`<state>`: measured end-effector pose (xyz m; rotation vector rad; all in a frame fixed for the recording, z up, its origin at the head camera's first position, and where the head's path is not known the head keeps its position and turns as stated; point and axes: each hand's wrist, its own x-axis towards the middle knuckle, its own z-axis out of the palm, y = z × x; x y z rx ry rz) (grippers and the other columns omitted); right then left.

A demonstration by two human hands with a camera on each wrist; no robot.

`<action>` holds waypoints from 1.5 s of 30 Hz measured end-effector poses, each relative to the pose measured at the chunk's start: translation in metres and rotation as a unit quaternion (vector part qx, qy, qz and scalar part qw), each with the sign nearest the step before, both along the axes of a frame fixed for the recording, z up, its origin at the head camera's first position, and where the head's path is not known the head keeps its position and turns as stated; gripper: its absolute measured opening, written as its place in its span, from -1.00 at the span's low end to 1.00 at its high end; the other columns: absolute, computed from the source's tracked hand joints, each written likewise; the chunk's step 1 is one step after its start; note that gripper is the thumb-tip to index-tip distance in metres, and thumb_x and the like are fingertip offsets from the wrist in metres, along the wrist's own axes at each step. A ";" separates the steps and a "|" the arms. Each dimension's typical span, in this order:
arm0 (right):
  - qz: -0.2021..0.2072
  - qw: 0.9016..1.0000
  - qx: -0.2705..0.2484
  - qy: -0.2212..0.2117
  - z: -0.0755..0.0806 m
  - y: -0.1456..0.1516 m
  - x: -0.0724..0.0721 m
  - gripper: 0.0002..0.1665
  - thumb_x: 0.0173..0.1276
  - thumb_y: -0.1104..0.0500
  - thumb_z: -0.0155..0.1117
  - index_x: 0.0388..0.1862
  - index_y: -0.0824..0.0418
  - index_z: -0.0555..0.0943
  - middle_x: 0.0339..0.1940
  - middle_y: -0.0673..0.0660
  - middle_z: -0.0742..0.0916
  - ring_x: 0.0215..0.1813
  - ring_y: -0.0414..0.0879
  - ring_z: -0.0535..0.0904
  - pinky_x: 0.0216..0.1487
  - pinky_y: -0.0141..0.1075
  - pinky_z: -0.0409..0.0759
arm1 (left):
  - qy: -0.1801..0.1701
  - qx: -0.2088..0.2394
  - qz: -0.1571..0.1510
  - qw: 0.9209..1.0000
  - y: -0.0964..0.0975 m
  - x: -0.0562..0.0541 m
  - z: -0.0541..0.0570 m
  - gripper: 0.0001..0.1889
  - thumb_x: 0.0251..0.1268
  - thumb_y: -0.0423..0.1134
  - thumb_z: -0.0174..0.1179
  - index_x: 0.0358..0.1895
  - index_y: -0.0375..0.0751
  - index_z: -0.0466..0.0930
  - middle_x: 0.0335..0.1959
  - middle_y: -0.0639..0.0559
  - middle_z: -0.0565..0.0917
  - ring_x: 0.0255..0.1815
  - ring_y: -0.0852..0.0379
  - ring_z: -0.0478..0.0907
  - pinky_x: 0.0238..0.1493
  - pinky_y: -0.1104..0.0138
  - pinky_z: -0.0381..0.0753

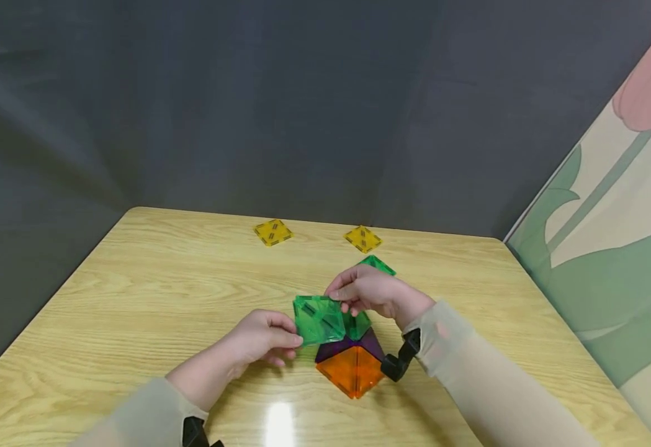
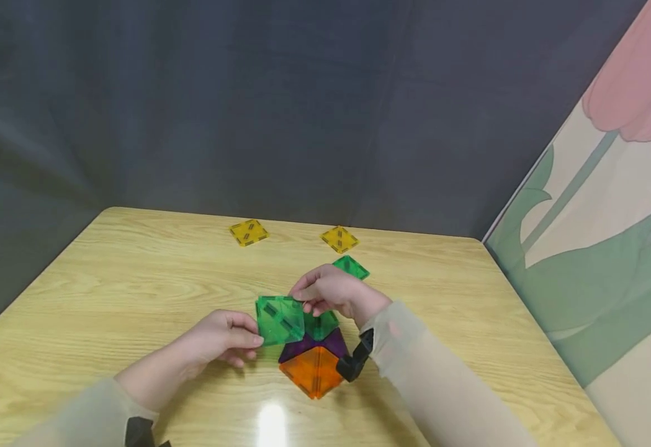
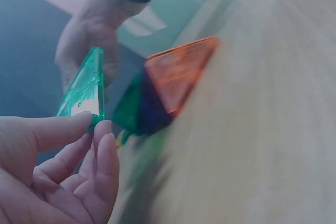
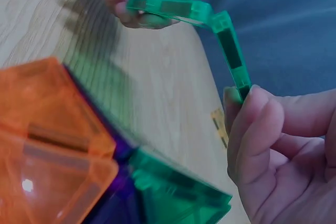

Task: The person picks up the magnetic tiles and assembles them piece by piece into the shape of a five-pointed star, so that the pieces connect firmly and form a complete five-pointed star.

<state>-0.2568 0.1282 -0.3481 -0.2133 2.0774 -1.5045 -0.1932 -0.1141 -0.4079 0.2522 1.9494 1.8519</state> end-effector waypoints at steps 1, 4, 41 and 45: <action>0.004 1.000 0.005 -0.001 -0.002 0.000 -0.001 -0.82 0.48 0.33 0.16 -0.09 0.41 0.65 -0.46 0.11 0.62 -0.53 -0.17 0.54 -0.52 -0.42 0.55 | 0.001 -0.002 -0.001 1.000 0.003 0.002 -0.003 -0.88 0.24 -0.40 0.31 -0.23 -0.39 0.63 -0.43 -0.06 0.68 -0.47 0.14 0.65 -0.50 0.33 0.68; 0.011 1.000 0.019 0.003 -0.007 0.001 -0.003 -0.82 0.47 0.34 0.16 -0.11 0.40 0.67 -0.47 0.11 0.65 -0.54 -0.17 0.53 -0.54 -0.42 0.50 | 0.005 -0.011 0.004 1.000 0.012 0.005 -0.009 -0.91 0.23 -0.40 0.31 -0.28 -0.37 0.62 -0.48 -0.06 0.68 -0.49 0.13 0.65 -0.53 0.31 0.67; 0.075 0.981 0.154 0.093 -0.016 -0.002 0.000 -0.81 0.45 0.33 0.20 -0.12 0.27 0.75 -0.55 0.17 0.73 -0.76 -0.17 0.53 -0.61 -0.26 0.65 | 0.022 -0.061 0.009 0.998 0.034 0.010 -0.020 -0.89 0.23 -0.41 0.31 -0.39 -0.37 0.58 -0.58 -0.10 0.66 -0.68 0.13 0.60 -0.71 0.36 0.58; 0.090 0.983 0.140 0.082 -0.015 -0.001 0.000 -0.78 0.47 0.33 0.18 -0.05 0.31 0.73 -0.27 0.15 0.79 -0.74 -0.17 0.55 -0.62 -0.28 0.65 | 0.019 -0.064 0.008 0.998 0.034 0.010 -0.020 -0.89 0.24 -0.41 0.31 -0.39 -0.37 0.58 -0.58 -0.10 0.66 -0.68 0.13 0.60 -0.71 0.36 0.58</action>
